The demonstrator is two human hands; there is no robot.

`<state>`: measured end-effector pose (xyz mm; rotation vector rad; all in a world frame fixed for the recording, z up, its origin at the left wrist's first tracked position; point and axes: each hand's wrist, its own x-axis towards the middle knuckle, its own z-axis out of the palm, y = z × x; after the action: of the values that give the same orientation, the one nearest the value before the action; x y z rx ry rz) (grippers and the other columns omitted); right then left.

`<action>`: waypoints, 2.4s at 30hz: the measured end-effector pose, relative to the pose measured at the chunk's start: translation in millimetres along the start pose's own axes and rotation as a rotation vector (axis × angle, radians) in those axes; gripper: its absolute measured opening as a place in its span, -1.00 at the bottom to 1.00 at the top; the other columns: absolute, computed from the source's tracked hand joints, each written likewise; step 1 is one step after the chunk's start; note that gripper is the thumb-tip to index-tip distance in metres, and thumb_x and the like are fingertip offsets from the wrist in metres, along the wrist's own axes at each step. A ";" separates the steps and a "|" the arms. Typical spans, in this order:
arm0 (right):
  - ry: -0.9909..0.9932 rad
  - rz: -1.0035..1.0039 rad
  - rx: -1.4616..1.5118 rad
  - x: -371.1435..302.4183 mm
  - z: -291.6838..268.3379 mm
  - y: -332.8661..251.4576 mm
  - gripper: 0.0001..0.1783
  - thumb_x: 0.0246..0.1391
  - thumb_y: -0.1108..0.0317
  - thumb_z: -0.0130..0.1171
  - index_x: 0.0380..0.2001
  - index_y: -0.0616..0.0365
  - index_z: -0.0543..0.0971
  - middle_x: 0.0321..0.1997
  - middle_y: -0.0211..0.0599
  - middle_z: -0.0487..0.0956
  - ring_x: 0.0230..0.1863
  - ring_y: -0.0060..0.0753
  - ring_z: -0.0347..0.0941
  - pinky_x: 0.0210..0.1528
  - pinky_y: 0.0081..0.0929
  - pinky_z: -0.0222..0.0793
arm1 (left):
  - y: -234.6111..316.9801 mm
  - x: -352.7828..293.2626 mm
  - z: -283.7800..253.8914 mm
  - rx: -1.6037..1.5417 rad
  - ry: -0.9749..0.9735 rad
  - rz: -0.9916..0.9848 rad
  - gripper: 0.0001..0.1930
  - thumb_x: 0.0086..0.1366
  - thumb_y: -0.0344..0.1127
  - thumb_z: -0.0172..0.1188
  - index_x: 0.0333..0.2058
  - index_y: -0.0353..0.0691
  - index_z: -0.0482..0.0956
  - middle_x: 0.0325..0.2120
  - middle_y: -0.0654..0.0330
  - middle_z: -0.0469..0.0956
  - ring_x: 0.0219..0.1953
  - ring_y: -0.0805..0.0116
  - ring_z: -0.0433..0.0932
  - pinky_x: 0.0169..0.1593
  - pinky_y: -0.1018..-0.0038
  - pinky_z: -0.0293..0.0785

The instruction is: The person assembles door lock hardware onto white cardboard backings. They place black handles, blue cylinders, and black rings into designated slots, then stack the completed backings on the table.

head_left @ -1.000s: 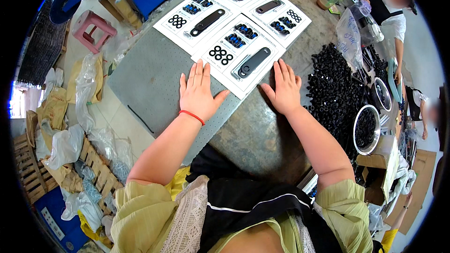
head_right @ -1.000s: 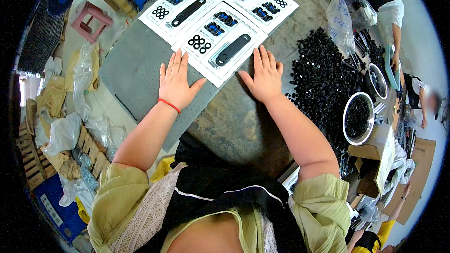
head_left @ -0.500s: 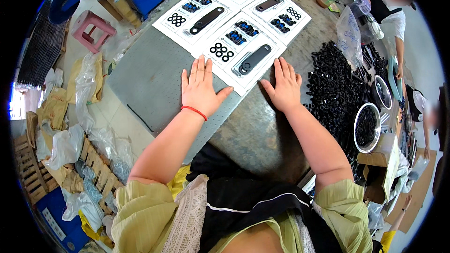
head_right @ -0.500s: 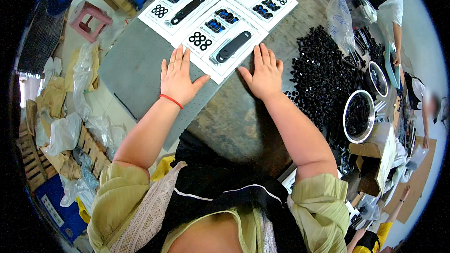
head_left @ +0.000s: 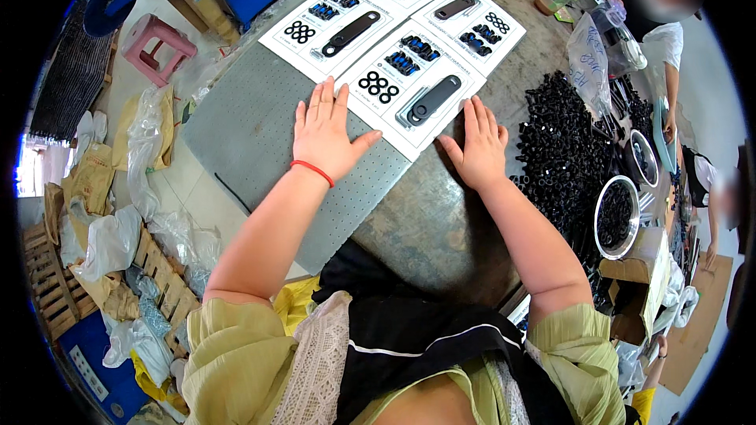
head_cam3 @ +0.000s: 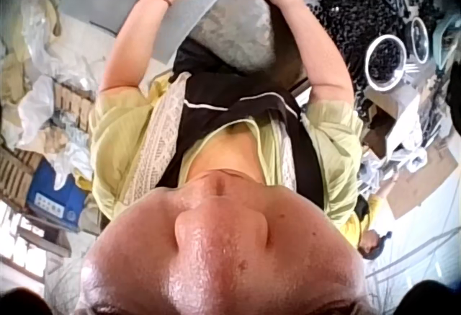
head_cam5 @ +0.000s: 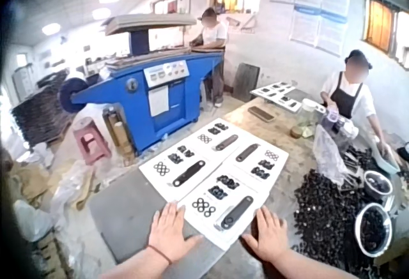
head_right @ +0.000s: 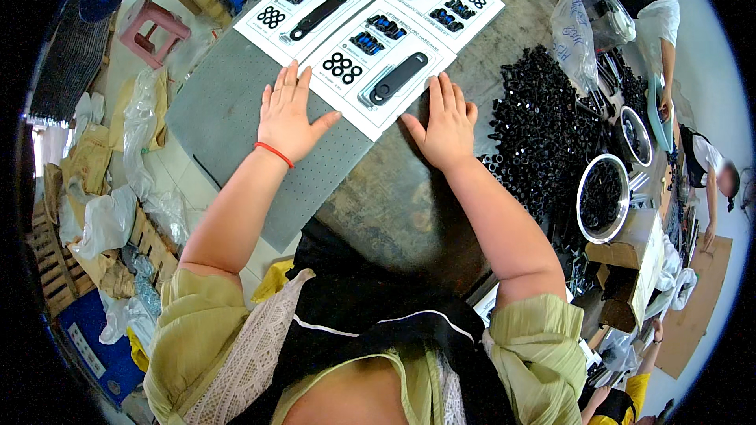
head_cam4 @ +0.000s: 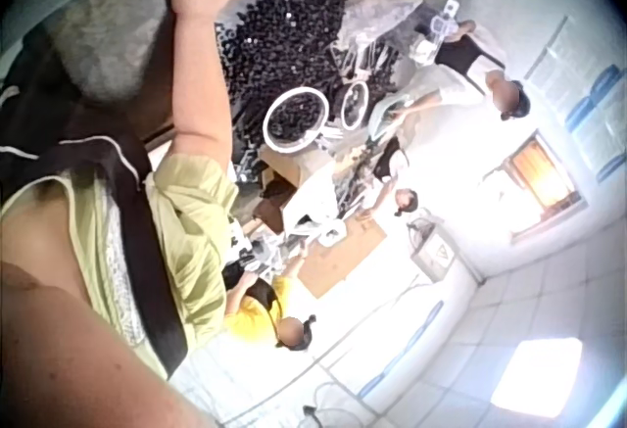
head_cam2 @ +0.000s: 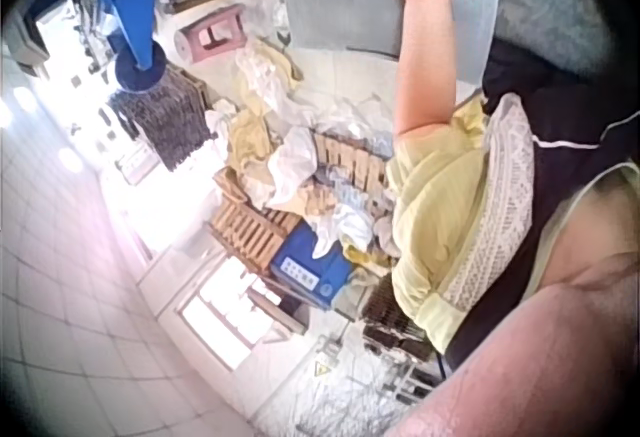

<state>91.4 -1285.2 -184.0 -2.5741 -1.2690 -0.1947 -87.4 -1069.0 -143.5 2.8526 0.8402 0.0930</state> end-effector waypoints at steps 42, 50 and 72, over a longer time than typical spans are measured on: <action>-0.001 0.406 0.086 105.1 28.2 80.5 -0.18 0.12 -0.17 0.06 0.32 0.11 0.24 0.47 -0.22 0.13 0.49 -0.12 -0.06 0.40 0.16 -0.21 | -5.9 6.7 6.7 -0.044 0.044 -0.009 -0.13 0.21 0.10 0.22 0.34 -0.24 0.09 0.38 -0.02 0.00 0.44 0.04 -0.08 0.42 -0.01 -0.21; 0.058 0.427 0.074 101.5 31.8 83.7 -0.22 0.11 -0.12 0.06 0.29 0.12 0.27 0.45 -0.21 0.17 0.48 -0.09 -0.02 0.40 0.16 -0.20 | 40.4 100.1 -16.6 -0.116 0.331 0.430 -0.33 0.22 -0.08 0.25 0.17 -0.41 0.32 0.28 -0.13 0.20 0.33 -0.12 0.16 0.32 0.08 0.07; 0.150 0.391 0.123 101.5 24.6 75.1 -0.23 -0.03 -0.11 0.18 0.16 0.18 0.44 0.36 -0.13 0.31 0.40 -0.08 0.11 0.37 0.02 -0.11 | 88.4 235.1 17.5 0.127 -0.129 0.165 -0.30 0.38 0.18 -0.15 0.28 -0.24 0.25 0.33 0.08 0.19 0.37 0.22 0.14 0.44 0.12 -0.16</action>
<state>212.8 -1244.8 -196.8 -2.5819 -0.6858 -0.2174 159.0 -1017.0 -142.1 3.0032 0.6058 -0.1280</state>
